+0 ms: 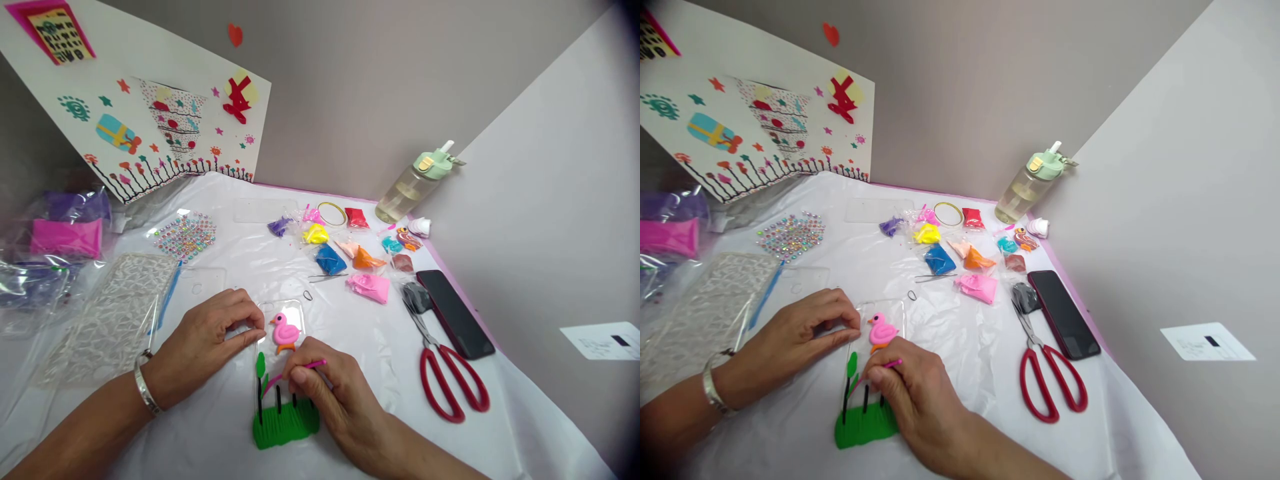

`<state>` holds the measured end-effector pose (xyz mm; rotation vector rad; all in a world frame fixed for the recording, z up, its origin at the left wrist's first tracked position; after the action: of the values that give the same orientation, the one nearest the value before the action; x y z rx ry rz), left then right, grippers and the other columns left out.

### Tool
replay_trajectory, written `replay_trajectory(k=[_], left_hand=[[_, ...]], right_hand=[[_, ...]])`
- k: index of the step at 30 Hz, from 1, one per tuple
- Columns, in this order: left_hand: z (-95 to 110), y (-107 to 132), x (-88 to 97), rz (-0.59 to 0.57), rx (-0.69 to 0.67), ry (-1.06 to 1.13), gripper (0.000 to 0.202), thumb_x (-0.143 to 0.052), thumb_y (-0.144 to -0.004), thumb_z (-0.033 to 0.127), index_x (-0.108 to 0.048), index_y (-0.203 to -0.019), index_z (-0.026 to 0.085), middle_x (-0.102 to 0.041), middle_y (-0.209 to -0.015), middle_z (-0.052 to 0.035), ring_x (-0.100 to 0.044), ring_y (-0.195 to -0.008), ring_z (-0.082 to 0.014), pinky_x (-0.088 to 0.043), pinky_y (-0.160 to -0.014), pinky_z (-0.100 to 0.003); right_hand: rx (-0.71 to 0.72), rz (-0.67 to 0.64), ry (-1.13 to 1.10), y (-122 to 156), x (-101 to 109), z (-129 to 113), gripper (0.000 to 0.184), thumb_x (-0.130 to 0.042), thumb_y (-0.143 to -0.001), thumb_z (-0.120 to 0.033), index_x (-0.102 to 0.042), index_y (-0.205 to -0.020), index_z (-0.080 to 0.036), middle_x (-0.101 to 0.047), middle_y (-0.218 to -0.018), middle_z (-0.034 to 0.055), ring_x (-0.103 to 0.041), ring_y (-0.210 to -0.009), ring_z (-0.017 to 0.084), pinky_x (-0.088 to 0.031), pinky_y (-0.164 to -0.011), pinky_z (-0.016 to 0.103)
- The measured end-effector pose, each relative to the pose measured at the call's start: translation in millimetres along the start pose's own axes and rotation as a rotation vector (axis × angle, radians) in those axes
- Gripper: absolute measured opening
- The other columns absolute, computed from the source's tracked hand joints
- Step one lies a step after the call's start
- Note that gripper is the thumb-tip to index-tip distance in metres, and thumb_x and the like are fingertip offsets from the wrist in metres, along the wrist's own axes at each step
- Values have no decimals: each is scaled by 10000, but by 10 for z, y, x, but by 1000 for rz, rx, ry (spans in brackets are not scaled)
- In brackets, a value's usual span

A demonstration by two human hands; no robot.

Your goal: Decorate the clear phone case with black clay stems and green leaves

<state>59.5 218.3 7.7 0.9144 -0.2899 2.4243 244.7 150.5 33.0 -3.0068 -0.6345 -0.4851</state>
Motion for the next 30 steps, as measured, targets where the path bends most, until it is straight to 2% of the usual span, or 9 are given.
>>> replay_trajectory(k=[12, 19, 24, 30], left_hand=[[-16, 9, 7, -36, -5, 6, 165, -573, -958, 344, -661, -850, 254, -622, -904, 13, -560, -836, -186, -406, -729, -289], [-11, 6, 7, -38, -5, 13, 170, -580, -961, 340, -654, -834, 255, -609, -888, 22, -555, -841, -182, -396, -732, -283], [-19, 8, 4, -38, -1, 9, 153, -591, -952, 331, -656, -834, 258, -607, -883, 22, -549, -834, -183, -391, -728, -285], [-18, 6, 7, -46, 8, 9, 155, -586, -953, 333, -662, -844, 254, -611, -887, 20, -553, -843, -185, -395, -736, -288]], right_hand=[[90, -5, 76, -19, -8, -40, 288, -402, -1046, -267, -571, -822, -203, -581, -794, 7, -524, -722, 129, -449, -718, 252], [-3, -31, -24, -6, 20, -9, 308, -394, -1062, -332, -597, -874, -199, -561, -811, 6, -497, -705, 124, -433, -686, 241], [-5, -34, -55, 15, 25, 1, 304, -405, -1062, -330, -598, -871, -193, -553, -813, 3, -484, -713, 121, -423, -693, 241], [-58, 74, -136, 93, 63, 52, 223, -402, -1068, -322, -595, -1025, -219, -576, -845, 5, -529, -750, 133, -443, -686, 247]])
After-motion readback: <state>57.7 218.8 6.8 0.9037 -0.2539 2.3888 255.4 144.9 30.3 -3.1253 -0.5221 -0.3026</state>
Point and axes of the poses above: each hand's wrist, its own y-axis away from the middle knuckle, its own x-axis out of the back of the hand, z = x × y, the point moved 4 cm from there along -y, towards the middle knuckle
